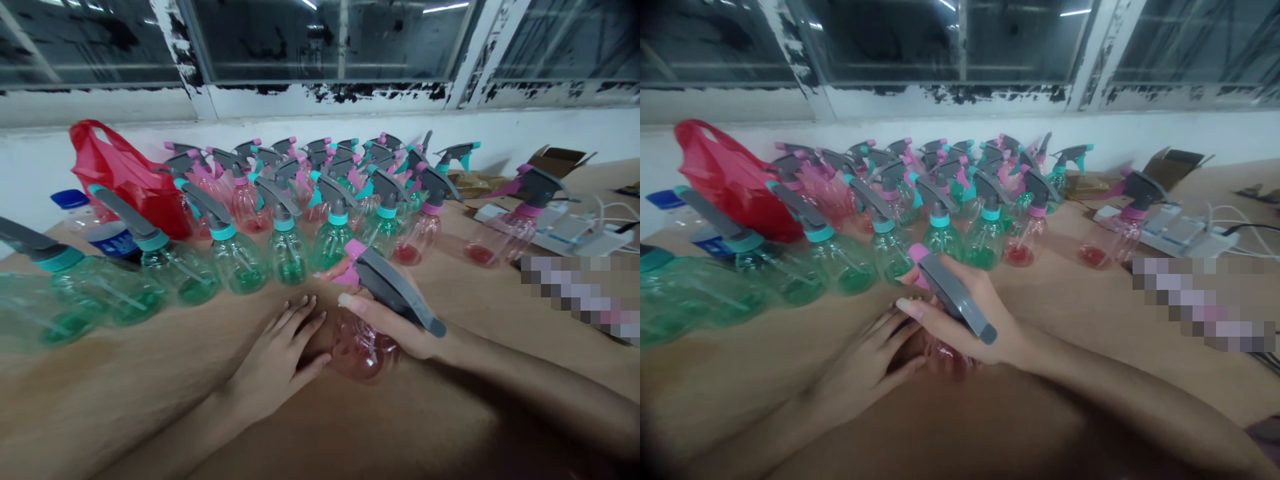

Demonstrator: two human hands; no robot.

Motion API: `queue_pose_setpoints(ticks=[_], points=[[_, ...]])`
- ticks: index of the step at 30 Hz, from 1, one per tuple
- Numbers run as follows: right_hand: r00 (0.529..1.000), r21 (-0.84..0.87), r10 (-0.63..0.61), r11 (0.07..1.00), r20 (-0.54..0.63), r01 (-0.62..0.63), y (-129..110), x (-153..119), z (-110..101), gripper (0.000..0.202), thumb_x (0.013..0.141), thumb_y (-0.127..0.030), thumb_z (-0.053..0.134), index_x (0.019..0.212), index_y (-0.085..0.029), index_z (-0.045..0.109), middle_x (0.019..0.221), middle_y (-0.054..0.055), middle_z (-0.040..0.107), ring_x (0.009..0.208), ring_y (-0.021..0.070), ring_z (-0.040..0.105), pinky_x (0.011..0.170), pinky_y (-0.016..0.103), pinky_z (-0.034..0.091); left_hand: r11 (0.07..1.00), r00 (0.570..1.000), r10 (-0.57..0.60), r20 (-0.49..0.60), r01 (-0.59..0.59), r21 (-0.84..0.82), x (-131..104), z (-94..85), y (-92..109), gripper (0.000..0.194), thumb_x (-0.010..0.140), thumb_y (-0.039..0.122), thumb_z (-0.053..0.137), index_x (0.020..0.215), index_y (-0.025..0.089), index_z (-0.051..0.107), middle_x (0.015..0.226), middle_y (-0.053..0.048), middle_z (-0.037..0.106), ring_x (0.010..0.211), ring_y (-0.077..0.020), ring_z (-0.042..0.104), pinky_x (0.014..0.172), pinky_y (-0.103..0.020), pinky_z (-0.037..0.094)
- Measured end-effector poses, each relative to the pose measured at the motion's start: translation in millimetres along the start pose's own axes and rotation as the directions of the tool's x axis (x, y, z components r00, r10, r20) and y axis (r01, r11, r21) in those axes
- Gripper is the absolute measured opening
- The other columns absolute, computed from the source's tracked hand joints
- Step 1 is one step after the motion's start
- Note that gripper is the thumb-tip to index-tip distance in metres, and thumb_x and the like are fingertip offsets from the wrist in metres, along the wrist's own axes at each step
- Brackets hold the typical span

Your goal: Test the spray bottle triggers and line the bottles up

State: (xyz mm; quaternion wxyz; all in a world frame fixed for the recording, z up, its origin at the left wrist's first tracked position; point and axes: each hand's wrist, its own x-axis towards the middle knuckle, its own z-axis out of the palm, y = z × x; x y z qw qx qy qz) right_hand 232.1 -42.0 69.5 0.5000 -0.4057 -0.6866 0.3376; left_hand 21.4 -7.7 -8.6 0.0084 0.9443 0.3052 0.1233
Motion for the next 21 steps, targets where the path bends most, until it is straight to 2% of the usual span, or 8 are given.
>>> queue_pose_setpoints(ticks=[3, 6, 12, 14, 16, 18, 21], points=[[0.999, 0.036, 0.013, 0.999, 0.031, -0.014, 0.0, -0.2, -1.1, 0.027, 0.081, -0.033, 0.062, 0.104, -0.021, 0.059, 0.081, 0.001, 0.063, 0.061, 0.0133, 0.061, 0.057, 0.028, 0.05, 0.999, 0.999, -0.024, 0.024, 0.025, -0.021, 0.0, -1.6, 1.5, 0.053, 0.091, 0.045, 0.05, 0.136, 0.018, 0.041, 0.143, -0.014, 0.044, 0.129, -0.0296, 0.042, 0.104, -0.049, 0.039], [0.996, 0.053, 0.03, 0.998, 0.082, -0.034, -0.9, -0.8, -3.2, 0.031, 0.078, -0.03, 0.064, 0.107, -0.021, 0.059, 0.077, 0.0, 0.064, 0.068, 0.0164, 0.064, 0.063, 0.03, 0.052, 0.999, 0.999, -0.035, -0.005, 0.035, -0.016, 0.0, -2.4, 2.9, 0.052, 0.09, 0.044, 0.051, 0.135, 0.018, 0.043, 0.144, -0.013, 0.042, 0.132, -0.028, 0.038, 0.107, -0.047, 0.035], [0.998, -0.047, 0.025, 0.999, 0.055, -0.023, 3.1, -6.2, -5.9, 0.014, 0.077, -0.033, 0.064, 0.085, -0.023, 0.061, 0.074, -0.001, 0.061, 0.069, 0.0166, 0.06, 0.061, 0.03, 0.05, 0.999, 0.998, -0.025, 0.063, 0.026, -0.02, 2.5, -5.4, 2.7, 0.05, 0.092, 0.043, 0.049, 0.135, 0.017, 0.043, 0.145, -0.014, 0.04, 0.133, -0.0291, 0.038, 0.106, -0.05, 0.035], [0.999, -0.091, 0.023, 0.996, 0.03, -0.021, 7.8, -10.2, -5.9, 0.02, 0.076, -0.035, 0.065, 0.093, -0.024, 0.062, 0.071, -0.002, 0.059, 0.065, 0.0159, 0.058, 0.059, 0.029, 0.049, 1.0, 0.999, -0.019, 0.046, 0.019, -0.011, 1.9, -3.5, 1.0, 0.052, 0.092, 0.044, 0.048, 0.134, 0.015, 0.044, 0.144, -0.016, 0.042, 0.132, -0.0307, 0.04, 0.105, -0.051, 0.037], [0.999, -0.124, 0.035, 0.992, 0.015, -0.033, 13.3, -15.7, -5.8, 0.036, 0.074, -0.037, 0.069, 0.107, -0.026, 0.06, 0.075, -0.002, 0.06, 0.066, 0.0164, 0.058, 0.059, 0.03, 0.05, 1.0, 1.0, -0.01, 0.029, 0.01, 0.005, 0.8, -0.9, -0.6, 0.052, 0.092, 0.045, 0.047, 0.133, 0.013, 0.045, 0.142, -0.017, 0.044, 0.131, -0.0317, 0.041, 0.104, -0.052, 0.038], [1.0, -0.178, 0.027, 0.984, 0.006, -0.025, 18.7, -22.5, -6.1, 0.052, 0.071, -0.04, 0.072, 0.119, -0.027, 0.055, 0.087, 0.001, 0.064, 0.076, 0.0191, 0.061, 0.066, 0.033, 0.052, 1.0, 1.0, 0.004, 0.026, -0.005, 0.026, 0.1, 0.7, -1.5, 0.052, 0.092, 0.044, 0.048, 0.133, 0.013, 0.045, 0.142, -0.018, 0.044, 0.13, -0.0323, 0.042, 0.103, -0.053, 0.039], [0.999, -0.307, -0.028, 0.951, -0.018, 0.022, 23.9, -33.7, -7.9, 0.059, 0.067, -0.042, 0.075, 0.12, -0.024, 0.054, 0.103, 0.006, 0.064, 0.094, 0.0245, 0.061, 0.082, 0.042, 0.05, 0.998, 0.999, 0.008, 0.032, -0.01, 0.066, 0.6, 0.1, -1.7, 0.053, 0.091, 0.045, 0.049, 0.132, 0.012, 0.047, 0.141, -0.018, 0.045, 0.127, -0.0331, 0.045, 0.102, -0.053, 0.041]])
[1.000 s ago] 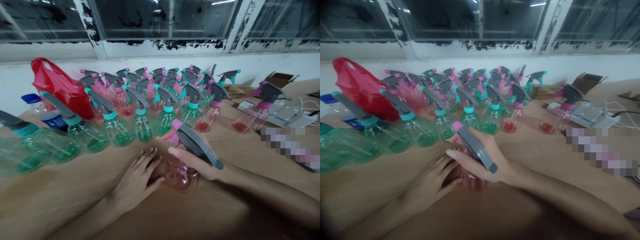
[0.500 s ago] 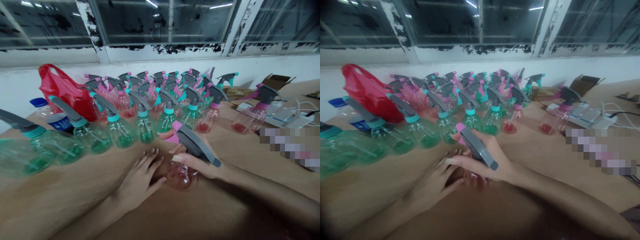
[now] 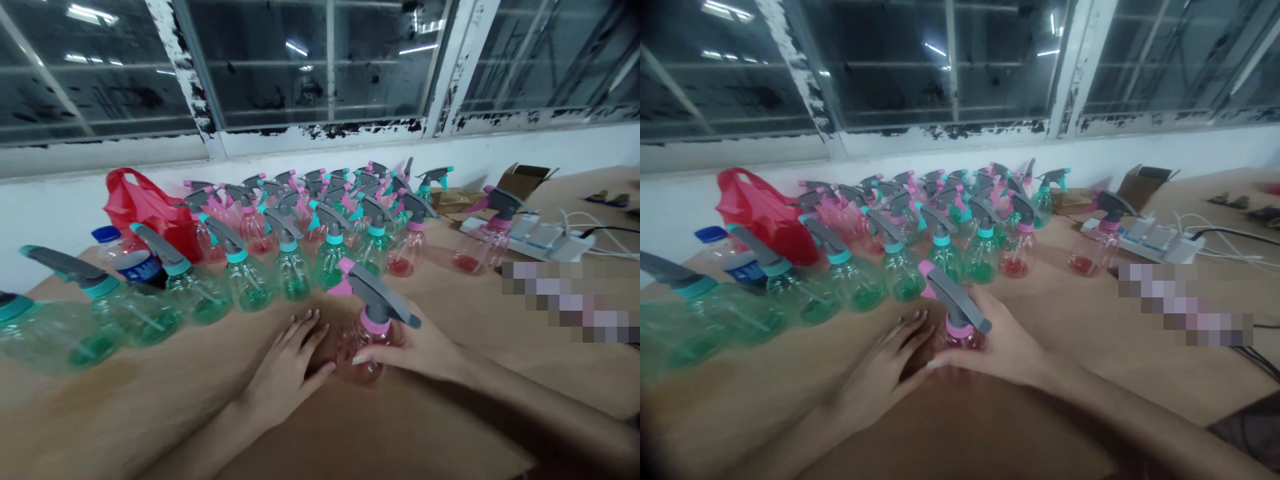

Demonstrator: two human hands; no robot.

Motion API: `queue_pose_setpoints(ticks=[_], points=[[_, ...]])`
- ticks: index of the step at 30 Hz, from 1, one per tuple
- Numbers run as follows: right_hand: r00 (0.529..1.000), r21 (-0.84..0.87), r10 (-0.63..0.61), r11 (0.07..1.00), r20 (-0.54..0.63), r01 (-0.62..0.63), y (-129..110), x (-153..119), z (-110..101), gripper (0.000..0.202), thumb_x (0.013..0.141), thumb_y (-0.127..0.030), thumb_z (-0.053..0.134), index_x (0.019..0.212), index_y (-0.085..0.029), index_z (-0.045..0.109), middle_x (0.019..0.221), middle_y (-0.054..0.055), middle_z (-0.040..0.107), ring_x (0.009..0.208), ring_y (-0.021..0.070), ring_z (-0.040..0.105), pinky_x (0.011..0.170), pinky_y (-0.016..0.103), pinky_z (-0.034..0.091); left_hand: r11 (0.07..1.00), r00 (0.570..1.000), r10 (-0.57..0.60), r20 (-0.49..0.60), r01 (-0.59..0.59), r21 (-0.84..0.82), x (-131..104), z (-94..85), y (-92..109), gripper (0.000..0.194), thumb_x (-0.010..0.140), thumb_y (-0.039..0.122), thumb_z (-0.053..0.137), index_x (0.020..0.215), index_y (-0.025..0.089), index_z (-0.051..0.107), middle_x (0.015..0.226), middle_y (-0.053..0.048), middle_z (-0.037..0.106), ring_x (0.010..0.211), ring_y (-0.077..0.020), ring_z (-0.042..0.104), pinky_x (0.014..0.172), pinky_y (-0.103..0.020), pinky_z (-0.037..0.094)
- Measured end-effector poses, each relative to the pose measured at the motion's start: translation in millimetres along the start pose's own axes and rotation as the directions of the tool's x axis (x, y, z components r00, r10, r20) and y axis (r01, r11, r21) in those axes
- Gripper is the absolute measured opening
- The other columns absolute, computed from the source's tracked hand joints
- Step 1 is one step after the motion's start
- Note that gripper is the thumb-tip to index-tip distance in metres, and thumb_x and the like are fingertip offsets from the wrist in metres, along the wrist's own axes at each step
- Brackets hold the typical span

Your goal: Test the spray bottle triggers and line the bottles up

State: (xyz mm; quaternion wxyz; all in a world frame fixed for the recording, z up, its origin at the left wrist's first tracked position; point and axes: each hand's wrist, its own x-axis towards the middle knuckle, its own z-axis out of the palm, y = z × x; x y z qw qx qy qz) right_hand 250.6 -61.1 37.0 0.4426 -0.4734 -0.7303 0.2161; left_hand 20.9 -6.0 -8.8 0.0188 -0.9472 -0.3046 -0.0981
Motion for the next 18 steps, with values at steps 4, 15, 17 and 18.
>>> queue_pose_setpoints(ticks=[4, 15, 17, 18], points=[[1.0, -0.087, 0.021, 0.996, 0.0, -0.021, -2.3, -10.1, -5.3, 0.053, 0.072, -0.044, 0.071, 0.116, -0.02, 0.056, 0.107, 0.008, 0.065, 0.101, 0.0261, 0.06, 0.087, 0.044, 0.048, 1.0, 0.999, 0.005, -0.04, -0.004, 0.024, 0.2, -0.6, -0.9, 0.052, 0.091, 0.045, 0.047, 0.13, 0.011, 0.049, 0.139, -0.018, 0.047, 0.127, -0.0324, 0.045, 0.102, -0.051, 0.041], [0.978, -0.343, 0.122, 0.923, -0.168, -0.174, 26.5, -38.1, -80.1, 0.044, 0.076, -0.053, 0.065, 0.103, -0.019, 0.063, 0.097, 0.009, 0.068, 0.086, 0.0271, 0.065, 0.073, 0.04, 0.051, 0.991, 0.993, 0.119, -0.018, -0.12, -0.051, 33.9, 7.6, 40.8, 0.044, 0.093, 0.04, 0.047, 0.131, 0.018, 0.048, 0.142, -0.012, 0.045, 0.131, -0.0296, 0.042, 0.104, -0.053, 0.038], [0.965, -0.421, 0.075, 0.889, -0.25, -0.178, 43.8, -43.0, -102.0, 0.043, 0.075, -0.054, 0.065, 0.098, -0.018, 0.064, 0.103, 0.012, 0.064, 0.094, 0.0289, 0.061, 0.08, 0.043, 0.05, 0.982, 0.986, 0.165, -0.001, -0.165, -0.089, 57.0, 12.3, 57.5, 0.043, 0.093, 0.038, 0.048, 0.131, 0.017, 0.049, 0.143, -0.013, 0.044, 0.132, -0.0294, 0.04, 0.105, -0.053, 0.037], [0.959, -0.454, 0.059, 0.871, -0.279, -0.186, 52.9, -44.1, -112.5, 0.042, 0.076, -0.054, 0.064, 0.096, -0.018, 0.064, 0.103, 0.013, 0.063, 0.094, 0.0291, 0.061, 0.08, 0.043, 0.05, 0.977, 0.983, 0.185, 0.004, -0.183, -0.108, 69.8, 15.0, 65.9, 0.043, 0.093, 0.037, 0.048, 0.131, 0.017, 0.049, 0.143, -0.014, 0.044, 0.132, -0.0294, 0.039, 0.105, -0.053, 0.036]])
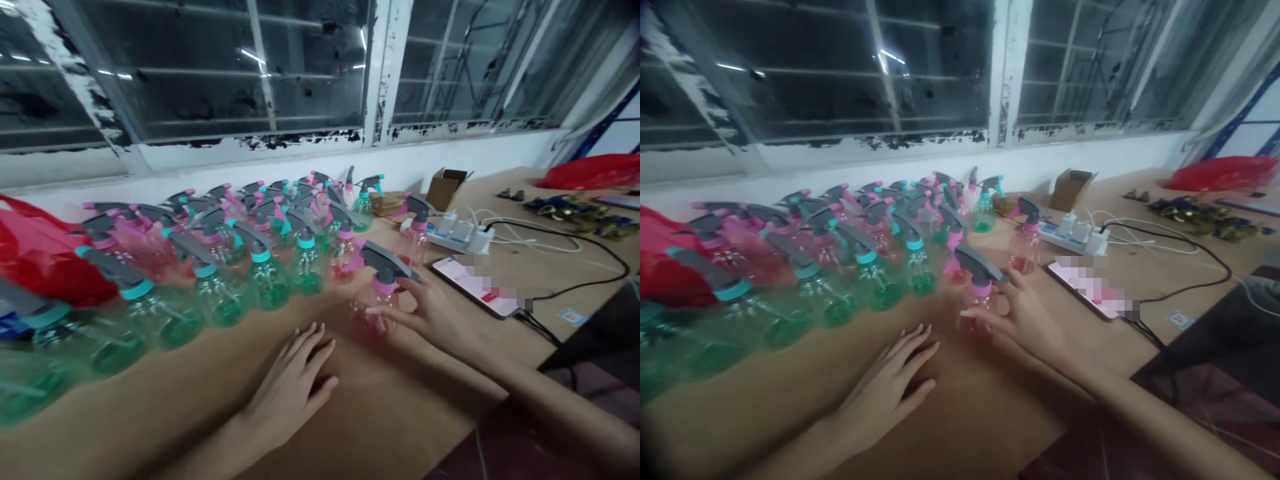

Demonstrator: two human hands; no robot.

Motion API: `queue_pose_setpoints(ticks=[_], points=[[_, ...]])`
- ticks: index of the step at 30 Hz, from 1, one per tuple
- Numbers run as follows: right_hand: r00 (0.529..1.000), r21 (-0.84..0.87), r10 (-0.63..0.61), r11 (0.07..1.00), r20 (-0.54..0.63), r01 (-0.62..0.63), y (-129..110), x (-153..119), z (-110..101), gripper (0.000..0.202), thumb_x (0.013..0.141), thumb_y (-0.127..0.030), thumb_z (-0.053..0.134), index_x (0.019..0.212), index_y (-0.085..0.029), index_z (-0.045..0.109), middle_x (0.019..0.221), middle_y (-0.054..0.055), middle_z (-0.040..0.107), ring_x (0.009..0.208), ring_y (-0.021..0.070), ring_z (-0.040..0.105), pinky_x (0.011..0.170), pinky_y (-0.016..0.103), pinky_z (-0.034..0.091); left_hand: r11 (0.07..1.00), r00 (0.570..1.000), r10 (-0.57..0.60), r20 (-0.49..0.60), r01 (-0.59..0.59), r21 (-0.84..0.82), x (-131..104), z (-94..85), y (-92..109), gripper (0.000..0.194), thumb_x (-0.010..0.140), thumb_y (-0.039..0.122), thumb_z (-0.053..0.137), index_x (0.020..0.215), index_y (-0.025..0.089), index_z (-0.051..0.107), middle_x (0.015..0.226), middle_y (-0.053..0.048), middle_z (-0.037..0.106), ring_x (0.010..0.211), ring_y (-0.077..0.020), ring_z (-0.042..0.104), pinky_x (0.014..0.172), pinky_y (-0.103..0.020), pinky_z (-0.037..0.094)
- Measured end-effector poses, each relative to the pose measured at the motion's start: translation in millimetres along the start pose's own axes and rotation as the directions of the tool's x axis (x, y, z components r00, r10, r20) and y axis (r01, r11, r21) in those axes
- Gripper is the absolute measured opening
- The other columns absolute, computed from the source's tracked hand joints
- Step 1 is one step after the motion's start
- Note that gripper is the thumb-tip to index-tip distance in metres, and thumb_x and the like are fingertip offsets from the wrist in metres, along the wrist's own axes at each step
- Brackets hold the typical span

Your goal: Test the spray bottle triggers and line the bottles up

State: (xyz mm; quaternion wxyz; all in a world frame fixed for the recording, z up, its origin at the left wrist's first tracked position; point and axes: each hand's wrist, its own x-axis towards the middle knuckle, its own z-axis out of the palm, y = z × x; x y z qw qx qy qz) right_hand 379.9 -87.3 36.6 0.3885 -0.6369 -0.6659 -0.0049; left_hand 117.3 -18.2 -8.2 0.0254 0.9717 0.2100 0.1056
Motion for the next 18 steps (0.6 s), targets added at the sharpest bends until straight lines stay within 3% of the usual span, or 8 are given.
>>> queue_pose_setpoints(ticks=[4, 9, 18], points=[[0.996, -0.048, 0.057, 0.997, -0.062, -0.06, 42.4, 16.0, -10.9, 0.043, 0.079, -0.053, 0.061, 0.101, -0.016, 0.062, 0.093, 0.012, 0.064, 0.082, 0.0269, 0.062, 0.07, 0.04, 0.051, 0.995, 0.997, 0.078, 0.013, -0.077, -0.064, 54.6, 13.9, 19.7, 0.044, 0.09, 0.035, 0.052, 0.129, 0.015, 0.05, 0.143, -0.016, 0.044, 0.133, -0.0295, 0.038, 0.107, -0.052, 0.035], [0.993, -0.049, 0.036, 0.998, -0.114, -0.042, 62.9, 43.6, -8.5, 0.047, 0.08, -0.051, 0.06, 0.109, -0.014, 0.058, 0.098, 0.014, 0.066, 0.087, 0.0279, 0.063, 0.074, 0.04, 0.049, 0.988, 0.99, 0.138, 0.028, -0.135, -0.08, 99.5, 24.5, 32.4, 0.045, 0.09, 0.035, 0.053, 0.129, 0.013, 0.05, 0.142, -0.016, 0.045, 0.133, -0.0292, 0.038, 0.108, -0.051, 0.033], [0.986, -0.12, 0.13, 0.983, -0.109, -0.142, 71.0, 80.5, 3.1, 0.044, 0.08, -0.046, 0.061, 0.111, -0.015, 0.056, 0.104, 0.016, 0.067, 0.092, 0.0298, 0.064, 0.076, 0.04, 0.048, 0.974, 0.985, 0.175, 0.007, -0.172, -0.149, 109.4, 28.2, 24.7, 0.044, 0.091, 0.034, 0.052, 0.132, 0.02, 0.046, 0.141, -0.009, 0.047, 0.133, -0.0264, 0.039, 0.107, -0.05, 0.036]])
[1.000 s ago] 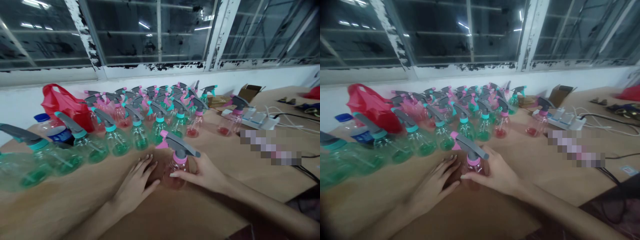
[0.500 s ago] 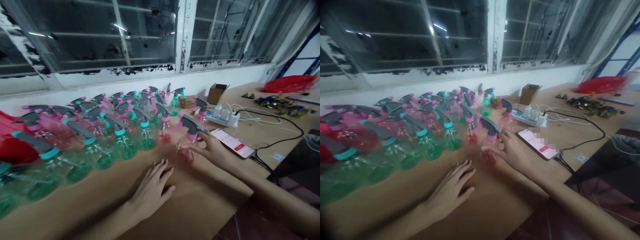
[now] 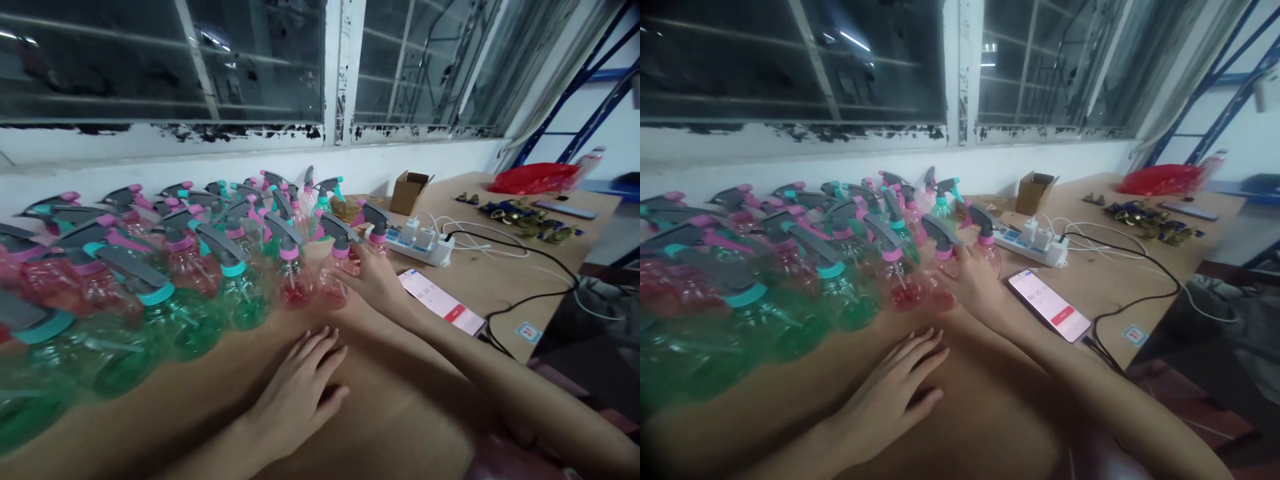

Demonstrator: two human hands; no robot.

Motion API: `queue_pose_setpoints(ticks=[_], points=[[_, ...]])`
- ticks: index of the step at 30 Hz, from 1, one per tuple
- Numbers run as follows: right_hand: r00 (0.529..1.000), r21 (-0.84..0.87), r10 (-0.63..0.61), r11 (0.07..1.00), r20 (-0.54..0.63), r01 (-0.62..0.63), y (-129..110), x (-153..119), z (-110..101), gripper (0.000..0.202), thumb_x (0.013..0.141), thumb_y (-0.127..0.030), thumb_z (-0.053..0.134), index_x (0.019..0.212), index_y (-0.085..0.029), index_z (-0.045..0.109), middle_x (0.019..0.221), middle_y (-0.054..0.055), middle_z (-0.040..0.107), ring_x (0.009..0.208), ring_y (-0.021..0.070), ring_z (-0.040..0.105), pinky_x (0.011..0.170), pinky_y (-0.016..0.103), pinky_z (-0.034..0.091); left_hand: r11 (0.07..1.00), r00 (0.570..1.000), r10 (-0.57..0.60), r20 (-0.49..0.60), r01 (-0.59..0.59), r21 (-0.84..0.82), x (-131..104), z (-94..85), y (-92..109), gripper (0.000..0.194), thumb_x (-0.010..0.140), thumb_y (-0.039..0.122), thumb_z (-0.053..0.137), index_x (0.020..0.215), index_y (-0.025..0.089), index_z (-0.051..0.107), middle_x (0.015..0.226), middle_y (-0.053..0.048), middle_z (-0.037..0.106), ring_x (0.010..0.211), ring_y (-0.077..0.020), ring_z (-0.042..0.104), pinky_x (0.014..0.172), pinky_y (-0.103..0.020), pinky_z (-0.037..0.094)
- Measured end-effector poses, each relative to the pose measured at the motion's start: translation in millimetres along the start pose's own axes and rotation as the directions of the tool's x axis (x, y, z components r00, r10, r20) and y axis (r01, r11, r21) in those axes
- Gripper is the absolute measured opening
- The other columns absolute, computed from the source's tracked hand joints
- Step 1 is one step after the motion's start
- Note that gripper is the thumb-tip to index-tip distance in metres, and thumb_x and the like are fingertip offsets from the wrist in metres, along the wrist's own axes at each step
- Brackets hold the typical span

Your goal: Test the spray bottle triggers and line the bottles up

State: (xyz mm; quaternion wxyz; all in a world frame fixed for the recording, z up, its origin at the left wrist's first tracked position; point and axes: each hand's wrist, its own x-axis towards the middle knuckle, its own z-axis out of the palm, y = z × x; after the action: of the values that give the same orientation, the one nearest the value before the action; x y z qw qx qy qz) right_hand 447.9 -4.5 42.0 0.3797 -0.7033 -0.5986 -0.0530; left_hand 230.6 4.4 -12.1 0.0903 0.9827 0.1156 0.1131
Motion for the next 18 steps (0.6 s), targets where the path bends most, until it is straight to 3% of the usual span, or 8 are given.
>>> queue_pose_setpoints(ticks=[7, 18], points=[[0.998, -0.078, 0.067, 0.995, 0.013, -0.066, -3.8, 9.2, 0.5, 0.035, 0.08, -0.039, 0.061, 0.105, -0.015, 0.059, 0.095, 0.015, 0.07, 0.086, 0.0303, 0.065, 0.071, 0.037, 0.047, 1.0, 0.999, 0.019, 0.038, -0.019, 0.0, 0.5, -3.8, -2.3, 0.044, 0.09, 0.033, 0.053, 0.131, 0.019, 0.048, 0.142, -0.009, 0.047, 0.131, -0.0277, 0.041, 0.104, -0.051, 0.04], [0.998, -0.085, 0.061, 0.995, 0.017, -0.059, -3.7, 21.7, 12.5, 0.043, 0.085, -0.043, 0.055, 0.112, -0.009, 0.057, 0.104, 0.02, 0.068, 0.098, 0.0336, 0.063, 0.079, 0.041, 0.047, 1.0, 0.997, 0.017, 0.069, -0.018, 0.014, 2.4, -5.0, -3.3, 0.045, 0.09, 0.034, 0.051, 0.133, 0.02, 0.046, 0.144, -0.01, 0.044, 0.131, -0.0292, 0.041, 0.102, -0.053, 0.043]])
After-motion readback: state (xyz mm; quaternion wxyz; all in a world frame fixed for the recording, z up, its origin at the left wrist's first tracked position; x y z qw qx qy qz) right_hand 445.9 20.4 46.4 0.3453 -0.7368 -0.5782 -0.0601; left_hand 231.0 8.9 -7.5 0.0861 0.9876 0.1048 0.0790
